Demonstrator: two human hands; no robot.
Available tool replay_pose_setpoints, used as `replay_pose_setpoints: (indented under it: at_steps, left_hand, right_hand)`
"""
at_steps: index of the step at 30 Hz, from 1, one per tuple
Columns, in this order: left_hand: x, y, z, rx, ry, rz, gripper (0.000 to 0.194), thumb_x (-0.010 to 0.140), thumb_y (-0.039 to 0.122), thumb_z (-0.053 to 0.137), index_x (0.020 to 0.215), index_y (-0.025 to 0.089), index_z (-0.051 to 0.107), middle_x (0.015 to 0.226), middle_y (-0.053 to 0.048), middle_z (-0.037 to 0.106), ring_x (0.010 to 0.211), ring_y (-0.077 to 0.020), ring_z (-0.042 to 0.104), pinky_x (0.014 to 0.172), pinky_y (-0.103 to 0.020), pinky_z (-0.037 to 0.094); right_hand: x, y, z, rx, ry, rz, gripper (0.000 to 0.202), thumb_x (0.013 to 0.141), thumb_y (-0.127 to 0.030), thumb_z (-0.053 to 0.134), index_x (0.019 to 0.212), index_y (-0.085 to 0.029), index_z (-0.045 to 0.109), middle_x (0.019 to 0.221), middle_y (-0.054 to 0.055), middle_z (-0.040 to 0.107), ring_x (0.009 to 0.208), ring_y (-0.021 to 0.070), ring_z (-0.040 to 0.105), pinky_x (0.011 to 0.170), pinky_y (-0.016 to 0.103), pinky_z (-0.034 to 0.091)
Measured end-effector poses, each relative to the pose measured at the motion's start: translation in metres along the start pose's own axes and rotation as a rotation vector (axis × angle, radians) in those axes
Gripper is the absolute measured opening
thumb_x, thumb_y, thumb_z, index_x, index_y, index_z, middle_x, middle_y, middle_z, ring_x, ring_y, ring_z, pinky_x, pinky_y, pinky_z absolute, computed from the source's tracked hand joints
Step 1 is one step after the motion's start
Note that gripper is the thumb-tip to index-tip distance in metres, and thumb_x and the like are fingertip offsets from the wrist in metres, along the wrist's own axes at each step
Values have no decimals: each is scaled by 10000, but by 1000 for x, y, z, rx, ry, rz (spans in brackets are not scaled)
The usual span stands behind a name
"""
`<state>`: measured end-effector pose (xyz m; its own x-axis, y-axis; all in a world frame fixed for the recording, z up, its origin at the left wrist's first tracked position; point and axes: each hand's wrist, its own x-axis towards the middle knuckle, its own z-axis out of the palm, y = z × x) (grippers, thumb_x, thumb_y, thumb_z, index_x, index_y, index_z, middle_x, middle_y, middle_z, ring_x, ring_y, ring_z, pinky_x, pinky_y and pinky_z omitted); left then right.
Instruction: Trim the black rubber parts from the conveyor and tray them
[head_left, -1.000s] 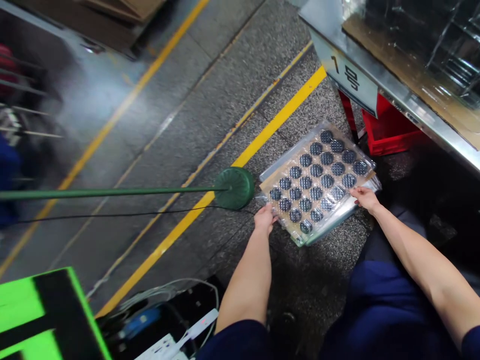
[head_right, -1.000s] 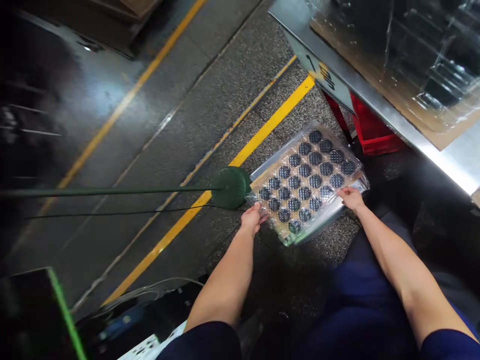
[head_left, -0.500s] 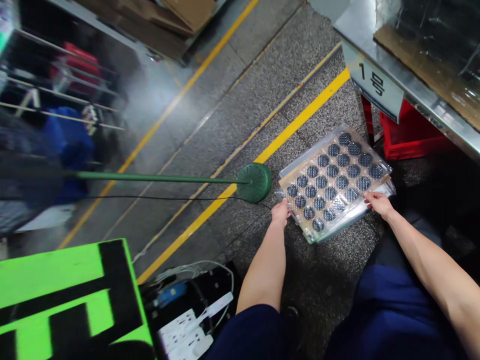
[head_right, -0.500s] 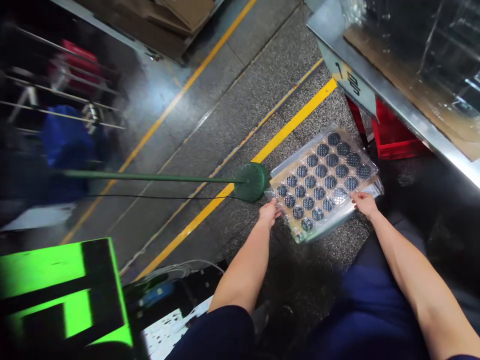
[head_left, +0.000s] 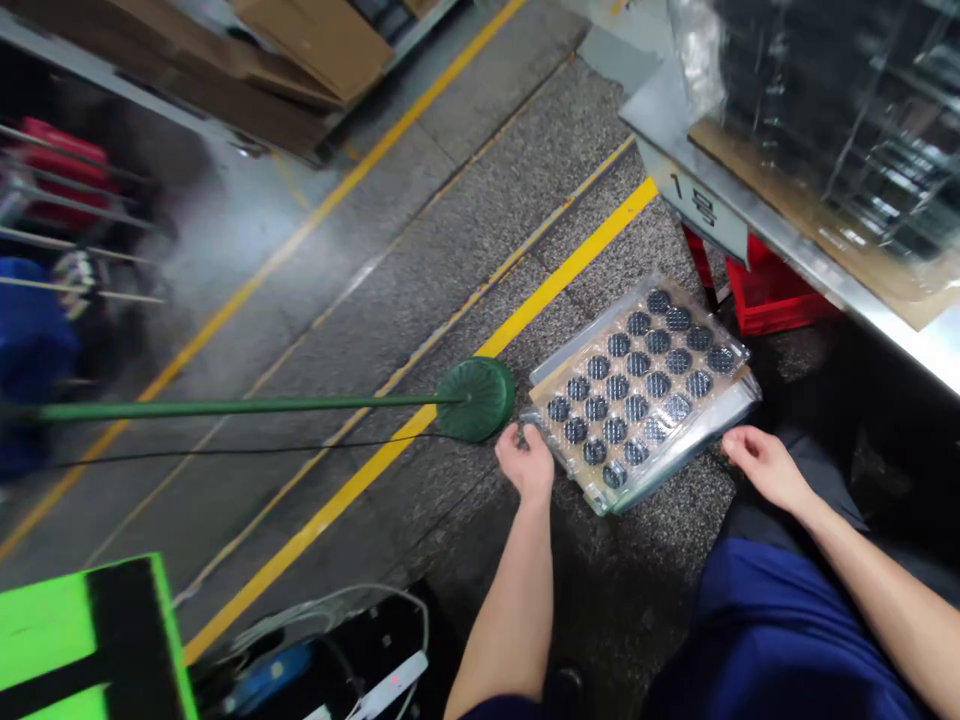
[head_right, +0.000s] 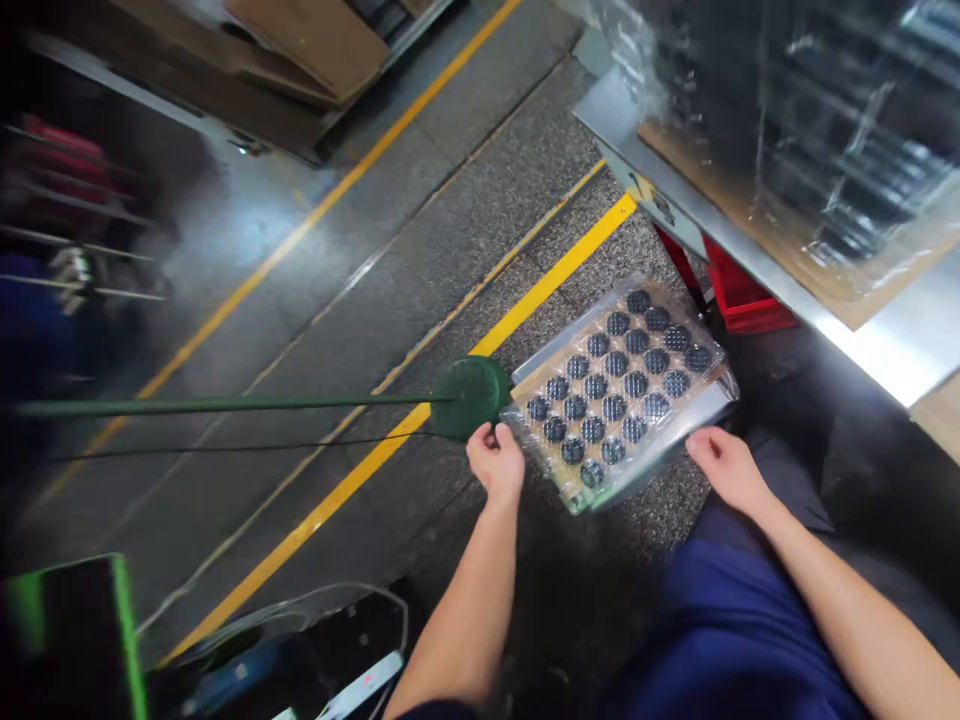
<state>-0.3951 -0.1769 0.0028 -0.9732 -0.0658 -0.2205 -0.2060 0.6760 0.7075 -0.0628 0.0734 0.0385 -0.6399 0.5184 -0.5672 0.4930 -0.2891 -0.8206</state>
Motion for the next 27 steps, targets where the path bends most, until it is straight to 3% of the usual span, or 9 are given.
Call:
replay_pose_setpoints:
  at_steps: [2,3,7,10,12,17,21,24,27]
  left_hand:
    - [-48,12,19,-58,-76,182,299,968,279,640,1258,223,689,1390,-116,651,1352,-240,577,1220,-370,401]
    - [-79,18,34,-111,-196,290,256,945,268,675,1189,238,745,1296,-108,710,1286,-252,628,1217,-384,416]
    - [-219,40,97,-351,-875,516,175,796,207,840,930,317,861,998,-108,798,999,-291,752,1051,-411,572]
    - [-309,69,126,-406,-1295,925,329,839,166,782,1057,404,848,964,-88,817,884,-289,778,856,-439,633]
    - [-353,97,133,-457,-1436,1233,464,883,120,708,1221,428,788,978,-72,824,858,-277,783,789,-439,640]
    - [-409,177,119,-591,-1497,1670,647,903,19,639,1443,374,606,946,-66,812,784,-225,757,708,-381,628]
    - [-434,248,118,-657,-1330,1974,555,920,14,612,1416,263,619,1023,-86,805,931,-216,763,846,-387,624]
    - [-460,295,136,-280,-1187,2189,484,978,214,653,1460,242,615,1428,-137,700,1353,-313,638,1151,-563,506]
    - [-487,320,159,325,-1149,2194,627,995,476,637,1588,313,516,1746,-90,341,1624,-429,268,1260,-771,224]
  right_hand:
    - [-50,4,-22,-51,51,-56,363,982,-557,616,978,-215,738,879,27,725,817,192,640,779,309,508]
    - [-75,7,-31,-76,108,-46,364,983,-554,603,964,-216,735,869,29,723,806,196,638,769,316,505]
    - [-145,20,-51,-115,295,3,266,965,-446,592,893,-224,718,805,17,710,729,189,622,695,313,476]
    - [-180,21,-67,-134,442,-25,214,984,-384,573,903,-247,715,782,-5,702,683,175,617,640,302,452]
    - [-210,19,-75,-179,567,-106,206,1013,-380,566,935,-258,712,844,3,726,748,185,659,695,318,491]
    - [-297,22,-103,-383,851,-278,173,1055,-354,561,1008,-276,709,926,30,749,831,198,703,765,341,551]
    - [-335,15,-175,-548,1130,-405,191,1068,-316,547,1033,-248,722,940,48,748,827,199,701,764,336,562]
    - [-323,-3,-255,-762,1350,-397,251,1071,-328,523,1157,-200,722,1164,121,743,1075,263,688,963,405,547]
    - [-288,-19,-327,-977,1365,-113,445,1038,-338,567,1441,-159,624,1569,213,521,1451,382,450,1171,550,389]
